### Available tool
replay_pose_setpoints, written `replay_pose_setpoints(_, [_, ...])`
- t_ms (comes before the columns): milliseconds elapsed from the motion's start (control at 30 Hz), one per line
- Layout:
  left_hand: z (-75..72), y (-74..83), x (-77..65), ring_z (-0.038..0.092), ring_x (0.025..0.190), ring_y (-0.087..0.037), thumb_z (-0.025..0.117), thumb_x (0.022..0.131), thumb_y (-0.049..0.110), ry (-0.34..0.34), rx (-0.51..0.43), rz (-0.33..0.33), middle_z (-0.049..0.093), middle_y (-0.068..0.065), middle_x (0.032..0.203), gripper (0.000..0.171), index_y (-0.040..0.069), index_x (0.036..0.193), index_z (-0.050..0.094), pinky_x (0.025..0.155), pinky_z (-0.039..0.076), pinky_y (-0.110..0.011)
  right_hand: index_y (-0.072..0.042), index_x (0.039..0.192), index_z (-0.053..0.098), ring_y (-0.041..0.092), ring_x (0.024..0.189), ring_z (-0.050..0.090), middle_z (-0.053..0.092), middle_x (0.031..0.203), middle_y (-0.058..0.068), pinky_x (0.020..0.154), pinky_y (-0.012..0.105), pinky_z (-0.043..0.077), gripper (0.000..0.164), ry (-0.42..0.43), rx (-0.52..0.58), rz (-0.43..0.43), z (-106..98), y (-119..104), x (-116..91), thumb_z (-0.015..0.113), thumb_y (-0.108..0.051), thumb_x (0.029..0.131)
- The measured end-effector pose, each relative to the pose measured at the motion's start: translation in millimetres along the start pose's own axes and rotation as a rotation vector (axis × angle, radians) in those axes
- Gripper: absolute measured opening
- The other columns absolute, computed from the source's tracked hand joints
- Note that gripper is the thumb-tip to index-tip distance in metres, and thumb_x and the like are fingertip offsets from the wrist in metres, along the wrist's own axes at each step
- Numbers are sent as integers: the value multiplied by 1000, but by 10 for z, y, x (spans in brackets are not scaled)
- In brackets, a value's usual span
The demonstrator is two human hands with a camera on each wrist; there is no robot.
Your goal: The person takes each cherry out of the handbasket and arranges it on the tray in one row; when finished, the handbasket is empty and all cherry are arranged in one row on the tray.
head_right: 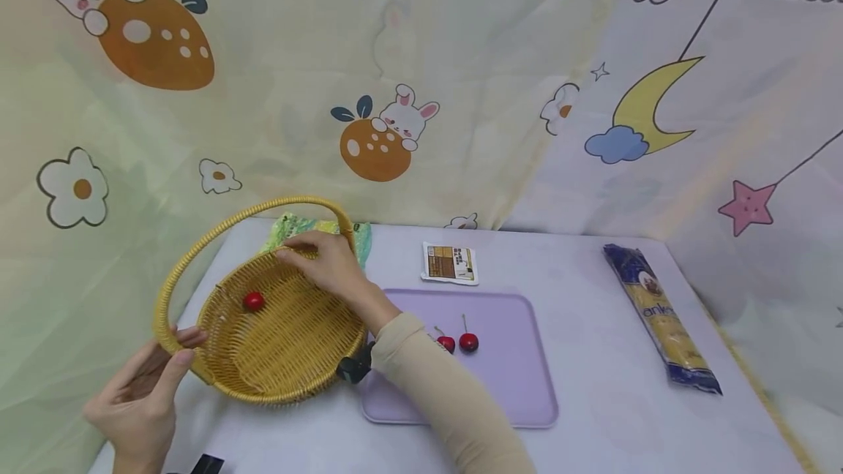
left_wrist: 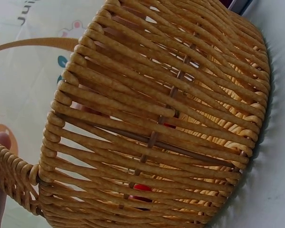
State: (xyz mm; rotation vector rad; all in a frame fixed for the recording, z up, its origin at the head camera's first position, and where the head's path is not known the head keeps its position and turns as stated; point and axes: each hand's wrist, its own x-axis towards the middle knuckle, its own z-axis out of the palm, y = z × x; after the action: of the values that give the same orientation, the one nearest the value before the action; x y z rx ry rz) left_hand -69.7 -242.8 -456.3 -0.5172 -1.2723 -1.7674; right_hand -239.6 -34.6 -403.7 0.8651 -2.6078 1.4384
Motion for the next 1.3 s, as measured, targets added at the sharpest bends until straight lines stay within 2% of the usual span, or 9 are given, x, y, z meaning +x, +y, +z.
replay_pose_setpoints(300, [50, 41, 32, 80, 94, -30, 65, 76, -36, -8, 17, 11, 73, -37, 103, 36, -39, 110, 53, 88, 65, -29, -15, 123, 77, 11, 115, 72, 77, 123, -3, 99, 21, 58, 30, 25, 35, -64, -56, -197, 181, 70, -35, 102])
replay_pose_setpoints(667, [46, 16, 28, 80, 94, -31, 66, 76, -35, -27, 7, 38, 72, -40, 102, 35, -40, 109, 52, 90, 65, -30, -14, 130, 74, 15, 120, 69, 75, 127, -1, 103, 27, 57, 35, -226, -276, -18, 87, 121, 110, 68, -35, 103])
replay_pose_setpoints(767, [49, 25, 38, 80, 94, -31, 66, 76, -35, -23, 4, 42, 72, -40, 102, 35, -40, 108, 52, 90, 65, -30, -13, 129, 74, 13, 110, 71, 76, 124, 0, 91, 24, 59, 30, -303, -409, -35, 112, 128, 113, 67, -30, 104])
replay_pose_setpoints(833, [49, 31, 38, 80, 93, -31, 66, 76, -36, -18, 9, 41, 72, -39, 102, 36, -40, 109, 52, 89, 65, -30, -14, 117, 76, 10, 90, 69, 76, 107, 0, 74, 21, 56, 20, -362, -487, -32, 124, 125, 107, 65, -25, 105])
replay_pose_setpoints(933, [57, 41, 35, 80, 93, -31, 65, 76, -36, -12, 9, 36, 73, -38, 101, 36, -41, 109, 52, 89, 65, -30, -13, 92, 69, 9, 65, 50, 59, 78, -1, 55, 20, 41, 14, -423, -549, -20, 128, 122, 94, 63, -18, 103])
replay_pose_setpoints(1000, [60, 48, 33, 80, 93, -30, 65, 77, -36, -8, 15, 32, 73, -37, 101, 35, -40, 109, 52, 89, 65, -29, -12, 85, 64, 9, 62, 42, 51, 72, 0, 53, 20, 35, 15, -451, -557, -10, 127, 120, 84, 64, -14, 100])
replay_pose_setpoints(1100, [72, 57, 35, 80, 92, -30, 64, 76, -36, -7, 15, 31, 73, -37, 101, 35, -40, 109, 52, 89, 65, -29, -9, 91, 71, 8, 68, 46, 62, 80, 0, 59, 19, 38, 7, -474, -551, -20, 120, 128, 73, 67, -8, 97])
replay_pose_setpoints(1200, [82, 64, 42, 80, 92, -30, 63, 76, -37, -6, 15, 32, 73, -37, 101, 35, -40, 109, 52, 89, 65, -29, -9, 102, 77, 11, 78, 55, 74, 96, 3, 66, 19, 45, 13, -498, -532, -34, 115, 145, 69, 67, -4, 96])
replay_pose_setpoints(1300, [86, 67, 49, 80, 92, -30, 63, 76, -37, -4, 13, 34, 74, -37, 101, 35, -41, 108, 52, 89, 65, -29, -10, 105, 78, 13, 86, 63, 75, 101, 3, 71, 20, 50, 13, -505, -519, -40, 111, 163, 74, 68, -5, 98])
